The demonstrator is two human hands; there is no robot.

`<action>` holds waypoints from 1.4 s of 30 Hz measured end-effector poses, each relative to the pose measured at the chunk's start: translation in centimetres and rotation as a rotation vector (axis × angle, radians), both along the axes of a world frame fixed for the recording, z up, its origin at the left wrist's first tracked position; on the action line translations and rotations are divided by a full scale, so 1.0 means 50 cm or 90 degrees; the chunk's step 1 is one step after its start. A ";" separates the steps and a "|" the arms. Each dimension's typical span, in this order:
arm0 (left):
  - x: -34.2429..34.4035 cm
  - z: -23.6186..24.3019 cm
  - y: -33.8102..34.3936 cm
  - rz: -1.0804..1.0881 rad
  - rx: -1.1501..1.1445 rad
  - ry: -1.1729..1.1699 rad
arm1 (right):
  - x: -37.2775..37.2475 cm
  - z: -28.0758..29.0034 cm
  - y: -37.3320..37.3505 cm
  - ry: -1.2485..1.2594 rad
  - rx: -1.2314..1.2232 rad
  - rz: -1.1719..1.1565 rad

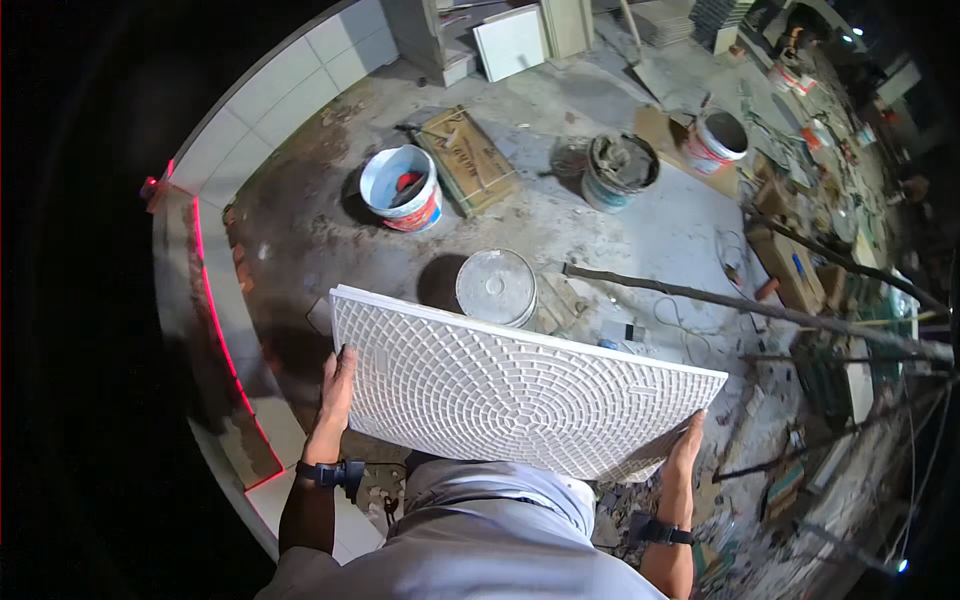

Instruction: Applying mortar to the back of a tile with a trowel and attaching it to a wall using a laser level as a guide.

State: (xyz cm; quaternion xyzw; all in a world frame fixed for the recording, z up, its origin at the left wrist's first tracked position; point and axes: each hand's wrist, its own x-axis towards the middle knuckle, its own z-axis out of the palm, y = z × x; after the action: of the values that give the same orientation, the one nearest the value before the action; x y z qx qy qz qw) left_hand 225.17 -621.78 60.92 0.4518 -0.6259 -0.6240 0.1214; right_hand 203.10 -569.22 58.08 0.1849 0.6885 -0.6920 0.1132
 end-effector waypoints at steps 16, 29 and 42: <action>-0.169 -0.302 -0.062 0.042 0.115 -0.180 | -0.393 -0.063 -0.170 -0.050 0.295 0.255; -0.185 -0.969 0.086 0.392 0.521 -0.222 | -0.910 -0.839 -0.578 0.465 0.847 0.917; -0.238 -0.906 0.318 0.747 0.878 0.169 | -0.680 -0.841 -1.248 0.640 0.623 0.748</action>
State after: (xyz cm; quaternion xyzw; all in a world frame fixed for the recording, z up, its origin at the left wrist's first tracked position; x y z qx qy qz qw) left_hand 213.25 -605.88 15.62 0.5945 0.2346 -0.7445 0.1931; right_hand 169.09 -631.63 16.03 -0.4908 0.8566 -0.1530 0.0433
